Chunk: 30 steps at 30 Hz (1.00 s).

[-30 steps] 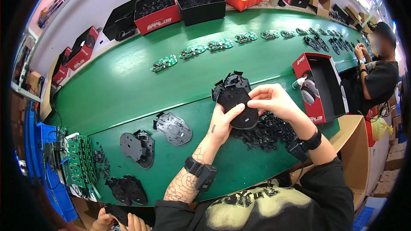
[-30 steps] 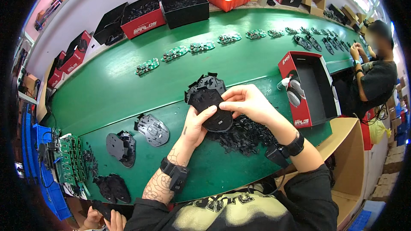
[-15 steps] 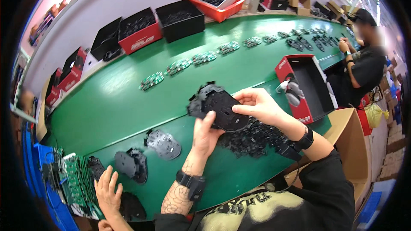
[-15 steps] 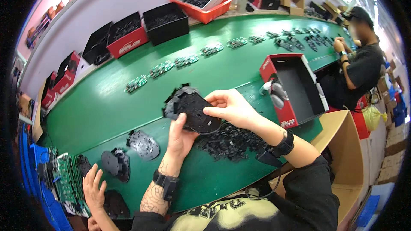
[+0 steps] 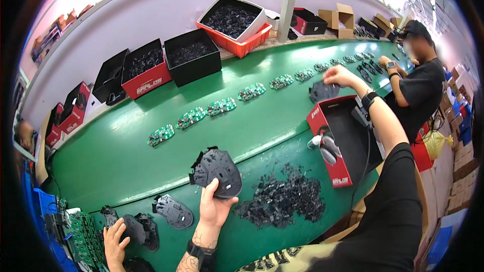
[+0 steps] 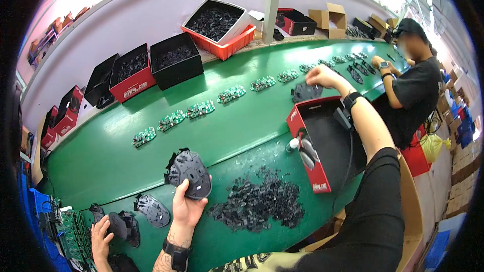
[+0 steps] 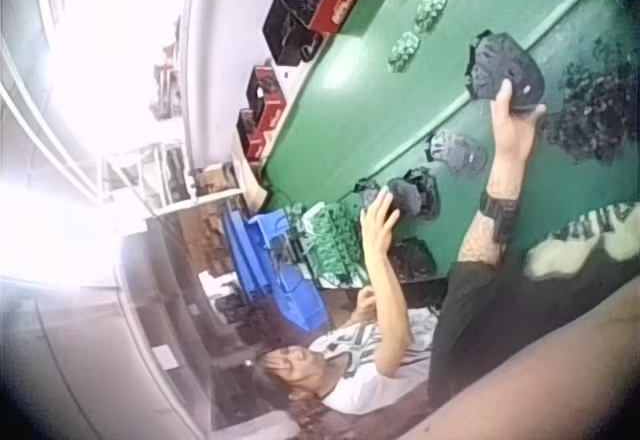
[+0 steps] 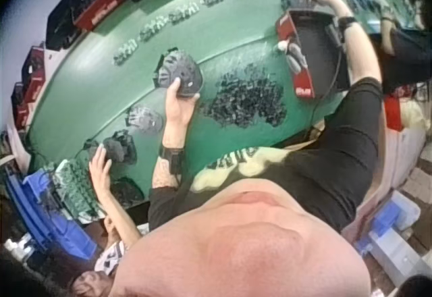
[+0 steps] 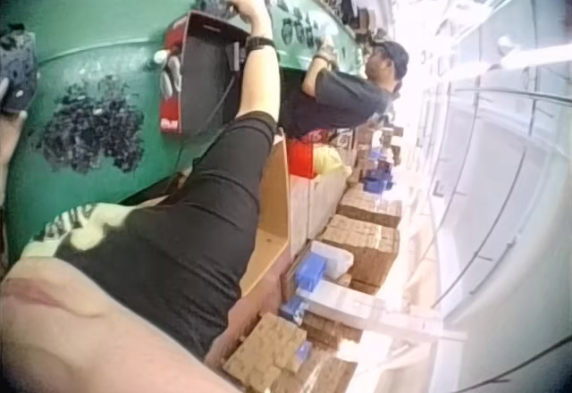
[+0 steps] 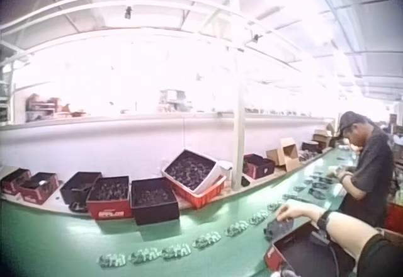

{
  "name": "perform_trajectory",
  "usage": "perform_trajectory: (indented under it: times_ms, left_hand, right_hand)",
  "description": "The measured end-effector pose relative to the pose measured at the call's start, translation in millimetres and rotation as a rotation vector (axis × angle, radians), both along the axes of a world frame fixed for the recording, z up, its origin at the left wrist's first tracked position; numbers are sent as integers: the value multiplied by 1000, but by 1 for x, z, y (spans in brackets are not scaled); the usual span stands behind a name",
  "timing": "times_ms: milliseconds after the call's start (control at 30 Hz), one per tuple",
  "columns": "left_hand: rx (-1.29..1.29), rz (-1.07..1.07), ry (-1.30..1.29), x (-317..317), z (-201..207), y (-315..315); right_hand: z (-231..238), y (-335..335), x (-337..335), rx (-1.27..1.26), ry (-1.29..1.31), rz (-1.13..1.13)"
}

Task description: The person assembles electronic components on a green workbench. They pick up black plastic casings and green circuit boards, insert small black parts into the casings, and arrange the components in rows. The person handles the items one at a time, occasionally moving stacks of parts to clear space.

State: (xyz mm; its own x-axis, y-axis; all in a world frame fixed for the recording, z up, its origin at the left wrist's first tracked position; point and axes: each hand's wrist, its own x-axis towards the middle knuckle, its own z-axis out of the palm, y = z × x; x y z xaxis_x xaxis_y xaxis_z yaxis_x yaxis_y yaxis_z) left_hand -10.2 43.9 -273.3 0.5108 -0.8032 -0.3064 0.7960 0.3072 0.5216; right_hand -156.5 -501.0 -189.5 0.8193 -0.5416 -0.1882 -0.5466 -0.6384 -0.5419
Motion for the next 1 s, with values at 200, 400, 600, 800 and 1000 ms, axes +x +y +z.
perform_trajectory:
  times_ms: [200, 400, 600, 800, 1000]
  left_hand:
    - [24, 1, -72, -4, 6, -1]
    - [80, 36, -62, -6, 1, 4]
    - [15, -3, -42, -3, -1, 0]
    - [-34, -56, -29, -2, -5, 0]
    - [-12, -14, -64, -2, -3, 2]
  right_hand:
    - [-60, -40, -3, 116, -110, -65]
    - [-64, -29, 12, -50, 28, 106]
    - [-12, 18, 7, -876, -59, 4]
    - [87, 170, 42, -493, -538, 212]
    - [13, 333, 25, -387, -164, 738]
